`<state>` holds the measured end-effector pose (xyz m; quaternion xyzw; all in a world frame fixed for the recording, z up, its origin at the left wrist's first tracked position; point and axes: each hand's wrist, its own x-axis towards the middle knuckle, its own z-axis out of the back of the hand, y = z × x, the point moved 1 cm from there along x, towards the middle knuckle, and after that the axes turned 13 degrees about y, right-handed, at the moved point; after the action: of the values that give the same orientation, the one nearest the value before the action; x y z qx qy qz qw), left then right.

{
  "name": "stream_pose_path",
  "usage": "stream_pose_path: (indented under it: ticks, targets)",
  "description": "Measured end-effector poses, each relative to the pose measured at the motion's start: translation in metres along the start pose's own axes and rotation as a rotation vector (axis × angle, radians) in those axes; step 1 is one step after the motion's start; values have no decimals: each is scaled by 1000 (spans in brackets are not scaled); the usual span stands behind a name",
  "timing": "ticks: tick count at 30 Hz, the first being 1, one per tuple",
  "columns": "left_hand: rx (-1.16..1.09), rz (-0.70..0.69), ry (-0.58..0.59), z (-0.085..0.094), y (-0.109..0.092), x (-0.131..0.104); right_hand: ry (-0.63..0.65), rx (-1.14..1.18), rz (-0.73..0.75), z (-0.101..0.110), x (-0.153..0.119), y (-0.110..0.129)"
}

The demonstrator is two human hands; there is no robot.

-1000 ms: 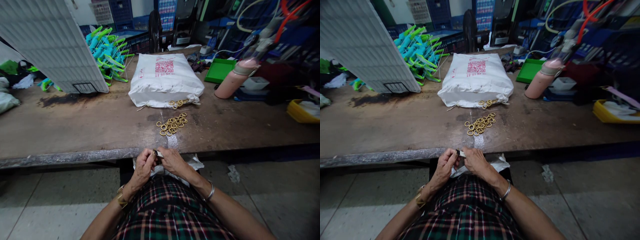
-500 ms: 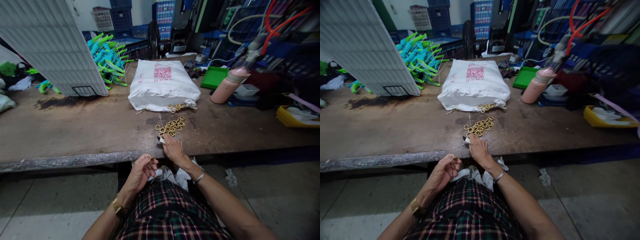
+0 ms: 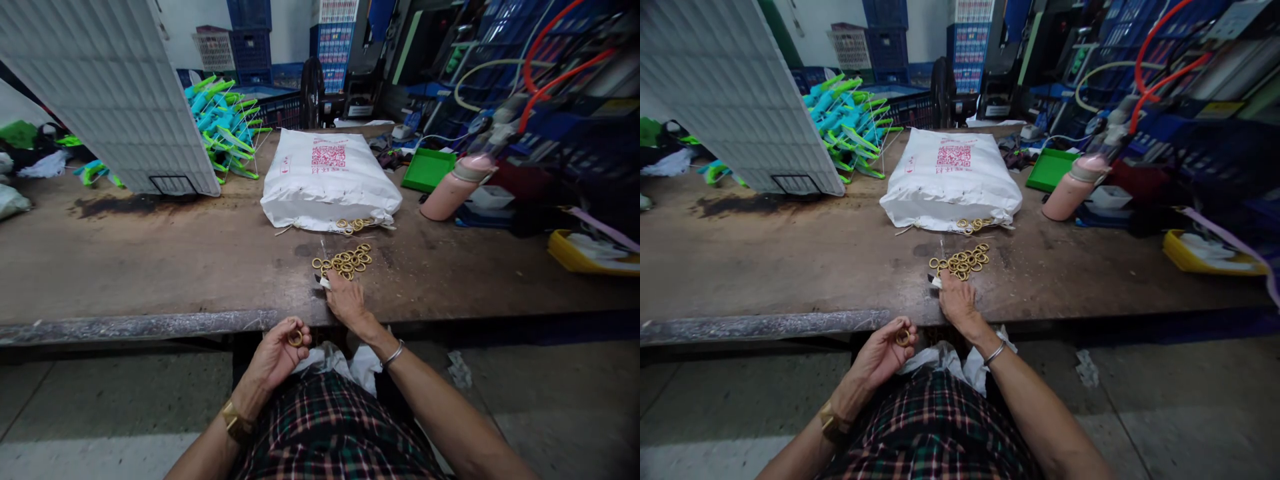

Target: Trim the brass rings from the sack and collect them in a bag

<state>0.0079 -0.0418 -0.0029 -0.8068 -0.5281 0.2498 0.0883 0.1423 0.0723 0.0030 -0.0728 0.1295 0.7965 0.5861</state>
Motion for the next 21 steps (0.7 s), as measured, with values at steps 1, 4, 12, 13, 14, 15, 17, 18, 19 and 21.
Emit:
stream_pose_path:
  ticks: [1,4,12,13,14,15,17,18,19,21]
  targets:
    - [6,0,2,0,-1,0,-6,-3,-4,-1,1,0]
    - [50,6,12,-4,-6,0,-32,0,-13,-3,4,1]
    - [536,-86,-92,-14,-20,19,-41,291,135,1,1,-8]
    - [630,-126,-110,-15,-21,22,-26,416,199,2,-1,-8]
    - [714,-165,-122,-15,-21,25,5,555,267,3,-3,-9]
    - [785,-199,-123,-15,-21,27,52,696,331,3,-5,-8]
    - [881,-245,-102,-16,-19,30,172,952,409,5,-12,-7]
    - [909,-257,-88,-17,-19,31,235,1056,417,6,-16,-6]
    - [924,-262,-79,-18,-18,31,299,1141,409,7,-20,-4]
    - [925,-270,-86,-20,-17,30,421,1273,377,8,-26,-1]
